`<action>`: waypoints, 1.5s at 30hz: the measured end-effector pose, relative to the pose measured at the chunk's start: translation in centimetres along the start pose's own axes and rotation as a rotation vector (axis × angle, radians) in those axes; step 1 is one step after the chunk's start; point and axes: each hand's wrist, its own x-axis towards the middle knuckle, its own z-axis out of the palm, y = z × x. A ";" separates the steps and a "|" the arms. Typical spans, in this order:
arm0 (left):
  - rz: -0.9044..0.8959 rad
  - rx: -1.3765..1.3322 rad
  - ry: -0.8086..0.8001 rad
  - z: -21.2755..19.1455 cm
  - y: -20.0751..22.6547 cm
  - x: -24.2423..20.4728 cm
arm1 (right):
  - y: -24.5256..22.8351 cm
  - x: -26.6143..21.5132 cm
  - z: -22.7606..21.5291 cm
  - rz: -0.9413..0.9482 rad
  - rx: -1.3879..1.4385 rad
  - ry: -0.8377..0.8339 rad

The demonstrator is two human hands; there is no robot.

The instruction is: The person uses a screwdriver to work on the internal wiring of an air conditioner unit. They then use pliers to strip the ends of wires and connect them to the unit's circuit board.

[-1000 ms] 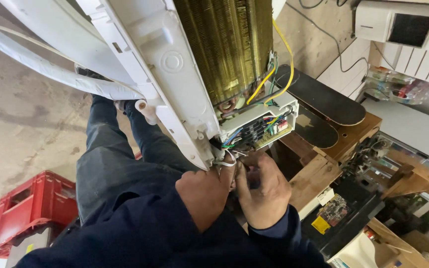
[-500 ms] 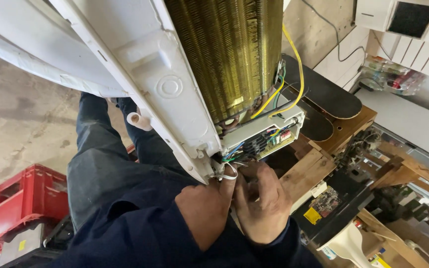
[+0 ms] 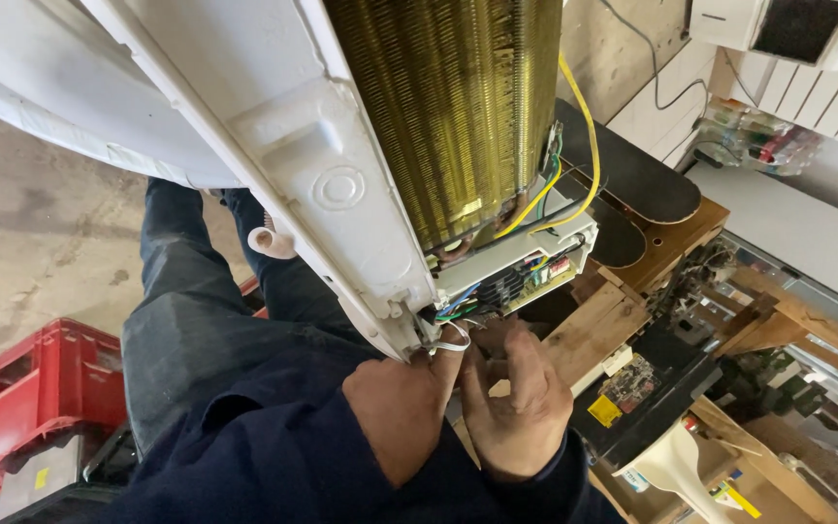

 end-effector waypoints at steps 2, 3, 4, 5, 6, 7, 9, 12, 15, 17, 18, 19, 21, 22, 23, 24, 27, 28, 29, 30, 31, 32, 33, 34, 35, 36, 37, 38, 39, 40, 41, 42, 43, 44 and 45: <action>0.005 0.019 -0.004 0.0 0.0 0.0 | -0.2 0.1 -0.1 -0.015 -0.015 0.002; 0.010 0.039 -0.007 -0.1 -0.1 0.0 | -0.4 0.2 -0.2 -0.031 -0.029 0.004; 0.010 0.040 -0.006 0.2 -0.3 -0.2 | -0.3 0.2 -0.2 -0.032 -0.028 0.004; 0.050 0.009 0.066 0.5 -0.4 -0.3 | -0.3 0.1 -0.2 -0.037 -0.034 0.004; 0.088 -0.020 0.140 0.7 -0.7 -0.4 | -0.3 0.1 -0.1 -0.044 -0.038 0.004; 0.088 -0.019 0.141 0.5 -0.6 -0.5 | -0.4 0.3 -0.1 -0.046 -0.036 0.005; 0.136 -0.074 0.114 0.1 -0.5 -0.7 | -0.5 0.3 -0.2 -0.002 -0.056 -0.004; 0.215 -0.299 0.053 -0.5 -1.0 -0.5 | -0.8 0.5 -0.4 0.007 -0.084 -0.016; 0.175 -0.229 -0.031 -1.3 -0.7 -0.2 | -0.7 0.5 -0.3 0.020 -0.074 -0.014; 0.147 -0.224 -0.080 -1.4 -0.6 -0.1 | -0.3 0.3 -0.1 -0.017 -0.061 -0.005; 0.124 -0.217 -0.127 -1.6 -0.5 0.1 | -0.2 0.3 -0.1 -0.057 -0.048 0.008; 0.123 -0.216 -0.124 -1.8 -0.3 0.2 | -0.2 0.4 -0.1 -0.059 -0.046 0.008; 0.025 -0.208 -0.218 -2.3 0.1 0.4 | -0.5 0.5 -0.1 -0.099 -0.018 0.020; 0.027 -0.207 -0.220 -1.8 0.0 0.4 | -0.6 0.5 -0.2 -0.098 -0.019 0.022; 0.062 -0.166 -0.172 -1.3 -0.2 0.3 | -0.7 0.5 -0.3 -0.074 -0.026 0.011; 0.094 -0.126 -0.119 -0.8 -0.4 0.2 | -0.8 0.6 -0.3 -0.055 -0.033 -0.001; 0.163 -0.070 0.044 -0.8 -1.0 -0.4 | -1.0 0.7 -0.5 -0.075 -0.095 -0.016; 0.162 -0.073 0.044 -0.5 -1.3 -1.1 | -1.0 0.8 -0.6 -0.076 -0.096 -0.018; 0.200 0.016 0.132 -0.3 -1.6 -1.7 | -0.9 1.0 -0.6 -0.099 -0.096 -0.021; 0.235 0.102 0.219 0.0 -1.9 -2.5 | -0.9 1.0 -0.7 -0.120 -0.096 -0.027; 0.232 0.097 0.218 -0.3 -1.9 -2.7 | -0.9 0.9 -0.6 -0.120 -0.099 -0.032; 0.250 0.106 0.284 -0.7 -2.0 -3.0 | -0.9 0.9 -0.4 -0.131 -0.084 -0.028; 0.267 0.116 0.349 -1.1 -2.1 -3.3 | -1.0 0.9 -0.3 -0.142 -0.068 -0.024; 0.266 0.114 0.352 -0.8 -2.4 -3.2 | -1.0 0.9 -0.2 -0.145 -0.070 -0.026; 0.287 0.136 0.314 -0.4 -2.7 -3.1 | -0.9 0.8 -0.2 -0.134 -0.072 -0.029; 0.310 0.155 0.275 -0.1 -3.0 -2.9 | -0.9 0.8 -0.2 -0.122 -0.078 -0.032; 0.312 0.150 0.278 -0.2 -3.1 -2.7 | -1.1 0.9 -0.4 -0.124 -0.084 -0.032; 0.336 0.136 0.237 -0.3 -3.2 -2.6 | -1.3 0.9 -0.5 -0.120 -0.109 -0.047; 0.360 0.122 0.197 -0.4 -3.4 -2.4 | -1.5 0.9 -0.6 -0.115 -0.134 -0.063; 0.362 0.120 0.200 -0.2 -3.4 -2.2 | -1.5 1.0 -0.6 -0.117 -0.138 -0.062; 0.360 0.088 0.167 -0.1 -3.5 -2.0 | -1.6 1.0 -0.6 -0.125 -0.158 -0.061; 0.358 0.054 0.131 0.1 -3.5 -1.8 | -1.6 0.9 -0.6 -0.132 -0.180 -0.062; 0.359 0.049 0.132 -0.1 -3.5 -1.9 | -1.4 0.9 -0.6 -0.132 -0.185 -0.064; 0.354 0.059 0.081 -0.3 -3.4 -1.9 | -1.3 1.0 -0.6 -0.155 -0.176 -0.060; 0.349 0.070 0.030 -0.6 -3.4 -1.9 | -1.2 1.0 -0.7 -0.178 -0.168 -0.056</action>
